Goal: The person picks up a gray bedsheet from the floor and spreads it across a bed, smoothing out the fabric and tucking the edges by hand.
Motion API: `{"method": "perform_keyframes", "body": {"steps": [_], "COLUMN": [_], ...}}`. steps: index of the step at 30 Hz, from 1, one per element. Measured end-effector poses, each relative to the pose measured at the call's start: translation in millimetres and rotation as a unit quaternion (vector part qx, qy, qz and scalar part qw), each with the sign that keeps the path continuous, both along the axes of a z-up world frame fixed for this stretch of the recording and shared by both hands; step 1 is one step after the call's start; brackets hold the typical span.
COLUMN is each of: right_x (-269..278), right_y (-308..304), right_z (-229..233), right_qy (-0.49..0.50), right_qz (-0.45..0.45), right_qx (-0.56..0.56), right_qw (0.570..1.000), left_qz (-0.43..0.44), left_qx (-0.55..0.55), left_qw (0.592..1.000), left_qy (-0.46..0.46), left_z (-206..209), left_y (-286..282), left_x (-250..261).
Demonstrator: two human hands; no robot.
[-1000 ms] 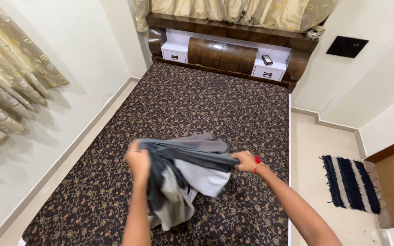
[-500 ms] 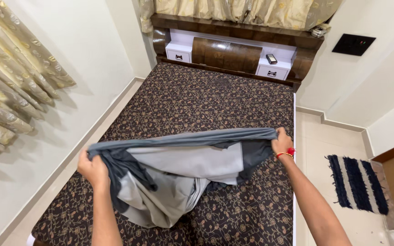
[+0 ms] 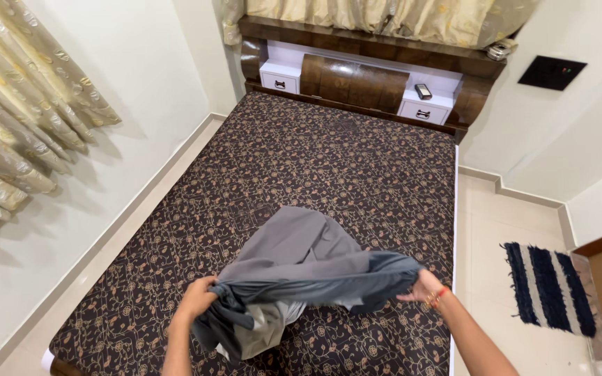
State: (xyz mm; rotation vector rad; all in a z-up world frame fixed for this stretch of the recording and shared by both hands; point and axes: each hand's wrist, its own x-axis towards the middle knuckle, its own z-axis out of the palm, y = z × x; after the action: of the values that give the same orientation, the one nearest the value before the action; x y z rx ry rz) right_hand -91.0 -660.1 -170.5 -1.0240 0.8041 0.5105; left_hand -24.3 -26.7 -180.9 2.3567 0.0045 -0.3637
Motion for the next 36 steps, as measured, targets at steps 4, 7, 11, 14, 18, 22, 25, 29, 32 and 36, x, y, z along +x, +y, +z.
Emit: {"method": "perform_keyframes", "body": {"steps": [4,7,11,14,18,22,25,29,32,36], "right_x": [-9.0,3.5,23.9,37.8,65.2,69.1,72.1,86.7,99.5,78.2], "right_y": [5.0,10.1,18.2,35.3,73.8,114.4,142.1,168.4,181.7,187.5], "right_z": [-2.0,-4.7,-19.9,-45.2,-94.8,-160.0,-205.7,-255.9,-283.4,-291.0], "right_qy": [-0.135,-0.184,-0.184,-0.265,-0.243,-0.193,-0.28,-0.205,-0.22,-0.245], "right_qz": [-0.105,-0.138,-0.006,0.172,0.406,0.492,0.475,0.524,0.484,0.422], "right_qx": [0.066,0.006,-0.236,-0.425,-0.482,-0.468,-0.517,-0.565,-0.59,-0.616], "right_qw": [0.983,0.973,0.954,0.848,0.737,0.709,0.655,0.603,0.607,0.619], "left_qz": [-0.043,-0.037,-0.021,0.0,0.018,0.019,0.04,0.12,0.109,0.051], "left_qx": [0.025,0.097,0.122,0.155,0.23,0.259,0.287,0.217,0.216,0.272], "left_qw": [0.998,0.994,0.991,0.988,0.973,0.958,0.938,0.932,0.931,0.938], "left_qy": [-0.049,-0.038,-0.043,-0.015,0.015,0.119,0.192,0.265,0.273,0.21], "left_z": [-14.9,-17.9,-27.8,-52.1,-111.9,-179.2,-208.6,-227.6,-250.2,-270.0], "left_y": [-3.1,-16.9,-28.5,-23.9,-23.7,-44.0,-61.4,-75.4,-79.4,-71.8], "left_x": [5.1,11.8,14.8,10.6,12.7,5.7,9.4,16.6,32.6,19.7]}}
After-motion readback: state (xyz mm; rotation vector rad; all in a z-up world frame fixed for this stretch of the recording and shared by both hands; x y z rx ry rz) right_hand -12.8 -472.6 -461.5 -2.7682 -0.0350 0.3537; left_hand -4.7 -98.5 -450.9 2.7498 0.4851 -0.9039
